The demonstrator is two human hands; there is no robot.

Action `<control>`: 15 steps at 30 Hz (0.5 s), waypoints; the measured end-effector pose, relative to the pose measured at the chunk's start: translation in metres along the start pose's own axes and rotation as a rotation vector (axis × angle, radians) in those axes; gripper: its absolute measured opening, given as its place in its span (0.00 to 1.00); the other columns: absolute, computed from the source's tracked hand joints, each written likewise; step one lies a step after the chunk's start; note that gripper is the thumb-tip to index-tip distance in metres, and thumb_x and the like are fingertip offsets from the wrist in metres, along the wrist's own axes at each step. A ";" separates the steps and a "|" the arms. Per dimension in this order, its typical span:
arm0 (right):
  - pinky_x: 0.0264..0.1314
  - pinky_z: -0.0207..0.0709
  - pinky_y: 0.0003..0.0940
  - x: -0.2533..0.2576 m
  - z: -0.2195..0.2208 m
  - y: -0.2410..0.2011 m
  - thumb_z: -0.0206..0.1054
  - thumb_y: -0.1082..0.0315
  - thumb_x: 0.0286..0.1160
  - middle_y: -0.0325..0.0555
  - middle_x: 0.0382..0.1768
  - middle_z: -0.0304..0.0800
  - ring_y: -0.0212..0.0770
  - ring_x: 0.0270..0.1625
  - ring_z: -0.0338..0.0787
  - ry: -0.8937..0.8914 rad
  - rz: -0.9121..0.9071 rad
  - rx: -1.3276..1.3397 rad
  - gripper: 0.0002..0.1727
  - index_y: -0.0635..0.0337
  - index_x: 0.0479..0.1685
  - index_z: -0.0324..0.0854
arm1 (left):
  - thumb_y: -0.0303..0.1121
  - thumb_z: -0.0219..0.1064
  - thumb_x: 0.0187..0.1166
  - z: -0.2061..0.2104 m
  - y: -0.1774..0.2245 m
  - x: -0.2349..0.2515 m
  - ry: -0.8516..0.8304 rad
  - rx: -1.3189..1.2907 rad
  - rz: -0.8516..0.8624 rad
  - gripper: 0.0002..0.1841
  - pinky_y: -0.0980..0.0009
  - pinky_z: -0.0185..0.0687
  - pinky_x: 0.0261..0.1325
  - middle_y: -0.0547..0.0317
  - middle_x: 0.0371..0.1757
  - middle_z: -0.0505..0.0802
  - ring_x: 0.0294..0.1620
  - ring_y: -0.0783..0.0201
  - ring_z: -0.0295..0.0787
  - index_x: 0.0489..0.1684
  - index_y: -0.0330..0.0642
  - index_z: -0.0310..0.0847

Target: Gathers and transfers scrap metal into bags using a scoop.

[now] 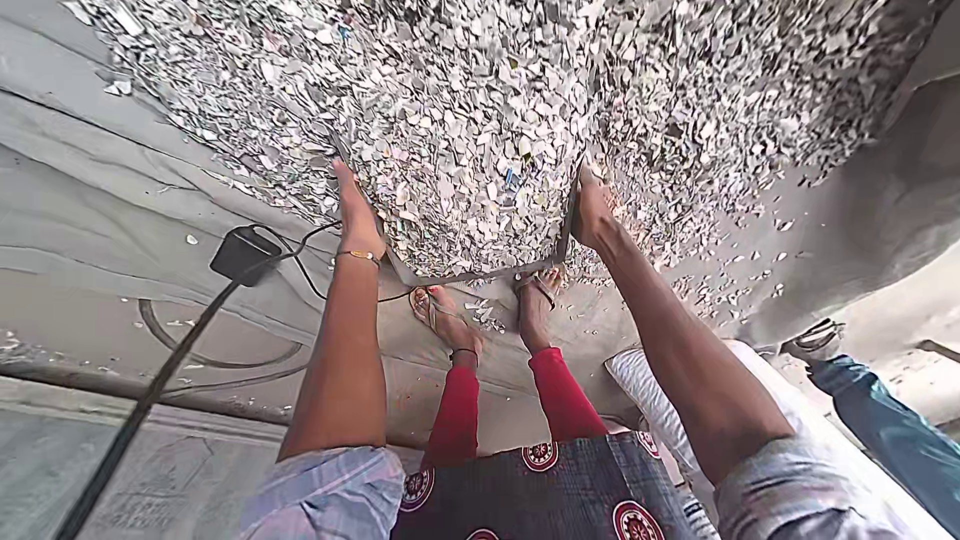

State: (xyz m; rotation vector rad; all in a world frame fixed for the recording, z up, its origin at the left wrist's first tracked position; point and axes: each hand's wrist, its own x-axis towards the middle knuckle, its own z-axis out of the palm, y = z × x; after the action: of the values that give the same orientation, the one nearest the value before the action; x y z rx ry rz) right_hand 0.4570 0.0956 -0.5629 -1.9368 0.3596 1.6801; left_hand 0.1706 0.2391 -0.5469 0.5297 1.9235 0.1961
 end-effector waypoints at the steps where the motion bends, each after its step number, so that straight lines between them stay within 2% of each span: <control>1: 0.79 0.73 0.53 -0.003 0.009 0.006 0.26 0.30 0.88 0.47 0.83 0.73 0.43 0.80 0.77 0.033 -0.044 0.068 0.43 0.46 0.90 0.60 | 0.72 0.28 0.85 0.000 -0.001 0.001 0.010 0.009 0.008 0.42 0.40 0.52 0.90 0.60 0.95 0.58 0.95 0.57 0.50 0.96 0.60 0.48; 2: 0.84 0.68 0.52 -0.005 0.016 0.008 0.25 0.32 0.90 0.45 0.88 0.67 0.41 0.86 0.70 0.078 -0.112 0.094 0.42 0.44 0.93 0.56 | 0.71 0.28 0.85 0.003 0.001 0.002 0.039 0.018 0.020 0.42 0.40 0.48 0.91 0.60 0.96 0.56 0.95 0.57 0.47 0.96 0.59 0.47; 3: 0.85 0.66 0.53 -0.010 0.025 0.006 0.26 0.33 0.91 0.49 0.88 0.65 0.43 0.87 0.69 0.153 -0.162 0.084 0.42 0.48 0.93 0.57 | 0.70 0.28 0.86 0.008 0.005 0.001 0.072 0.020 0.045 0.42 0.41 0.43 0.93 0.60 0.97 0.53 0.96 0.58 0.44 0.97 0.59 0.45; 5: 0.81 0.69 0.56 -0.034 0.036 0.005 0.29 0.40 0.94 0.62 0.82 0.73 0.52 0.83 0.74 0.344 -0.191 -0.049 0.41 0.63 0.85 0.67 | 0.66 0.29 0.89 0.012 0.006 -0.011 0.106 0.019 0.109 0.39 0.45 0.39 0.94 0.59 0.97 0.51 0.97 0.59 0.41 0.97 0.55 0.44; 6: 0.83 0.69 0.52 -0.061 0.031 -0.006 0.29 0.46 0.97 0.62 0.83 0.71 0.52 0.85 0.73 0.319 -0.092 -0.187 0.37 0.65 0.86 0.65 | 0.64 0.29 0.91 0.010 0.003 -0.017 0.086 0.020 0.145 0.38 0.47 0.38 0.95 0.59 0.97 0.49 0.97 0.61 0.39 0.97 0.54 0.42; 7: 0.91 0.57 0.47 -0.080 0.019 -0.040 0.24 0.49 0.98 0.49 0.93 0.57 0.44 0.93 0.59 0.136 0.195 -0.296 0.34 0.56 0.94 0.52 | 0.62 0.29 0.92 0.010 0.001 -0.021 0.074 0.012 0.185 0.37 0.49 0.38 0.95 0.58 0.97 0.50 0.97 0.62 0.40 0.97 0.53 0.43; 8: 0.80 0.71 0.56 -0.063 0.022 -0.001 0.30 0.44 0.96 0.66 0.78 0.76 0.56 0.81 0.77 0.343 -0.104 -0.279 0.39 0.67 0.81 0.70 | 0.62 0.29 0.92 0.009 -0.001 -0.023 0.065 -0.007 0.219 0.37 0.51 0.40 0.95 0.59 0.97 0.52 0.96 0.63 0.42 0.96 0.52 0.46; 9: 0.73 0.75 0.61 -0.043 0.020 0.021 0.30 0.36 0.92 0.69 0.68 0.83 0.58 0.73 0.83 0.431 -0.199 -0.219 0.46 0.70 0.71 0.79 | 0.62 0.29 0.92 0.004 -0.006 -0.026 0.055 -0.022 0.239 0.37 0.53 0.41 0.96 0.61 0.96 0.53 0.96 0.65 0.43 0.96 0.53 0.48; 10: 0.74 0.73 0.62 -0.037 0.013 0.031 0.27 0.31 0.89 0.68 0.67 0.84 0.57 0.73 0.83 0.407 -0.203 -0.183 0.50 0.69 0.69 0.80 | 0.64 0.30 0.91 -0.001 -0.011 -0.031 0.047 -0.041 0.247 0.37 0.53 0.43 0.95 0.63 0.96 0.55 0.96 0.66 0.45 0.95 0.55 0.50; 12: 0.72 0.76 0.59 -0.056 -0.003 0.048 0.26 0.28 0.86 0.63 0.66 0.85 0.51 0.70 0.85 0.346 -0.207 -0.078 0.52 0.65 0.67 0.80 | 0.66 0.31 0.89 -0.012 -0.022 -0.050 0.004 -0.101 0.258 0.37 0.51 0.51 0.93 0.64 0.94 0.61 0.94 0.65 0.52 0.94 0.59 0.52; 14: 0.67 0.80 0.57 -0.100 -0.015 0.065 0.24 0.28 0.86 0.56 0.66 0.86 0.47 0.67 0.86 0.306 -0.284 0.038 0.50 0.60 0.73 0.77 | 0.65 0.33 0.90 -0.025 -0.027 -0.074 -0.030 -0.182 0.298 0.36 0.47 0.63 0.87 0.61 0.89 0.70 0.89 0.61 0.63 0.92 0.57 0.56; 15: 0.65 0.83 0.49 -0.118 -0.018 0.068 0.24 0.31 0.87 0.47 0.63 0.87 0.38 0.64 0.87 0.298 -0.342 0.110 0.46 0.55 0.76 0.74 | 0.63 0.32 0.91 -0.028 -0.021 -0.086 -0.063 -0.210 0.341 0.35 0.50 0.67 0.85 0.60 0.87 0.73 0.86 0.61 0.67 0.91 0.56 0.57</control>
State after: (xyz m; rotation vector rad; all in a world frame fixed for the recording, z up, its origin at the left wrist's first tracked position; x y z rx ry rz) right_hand 0.4142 0.0128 -0.4626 -2.0324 0.2093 1.1375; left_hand 0.1668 0.1853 -0.4718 0.7096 1.7166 0.5868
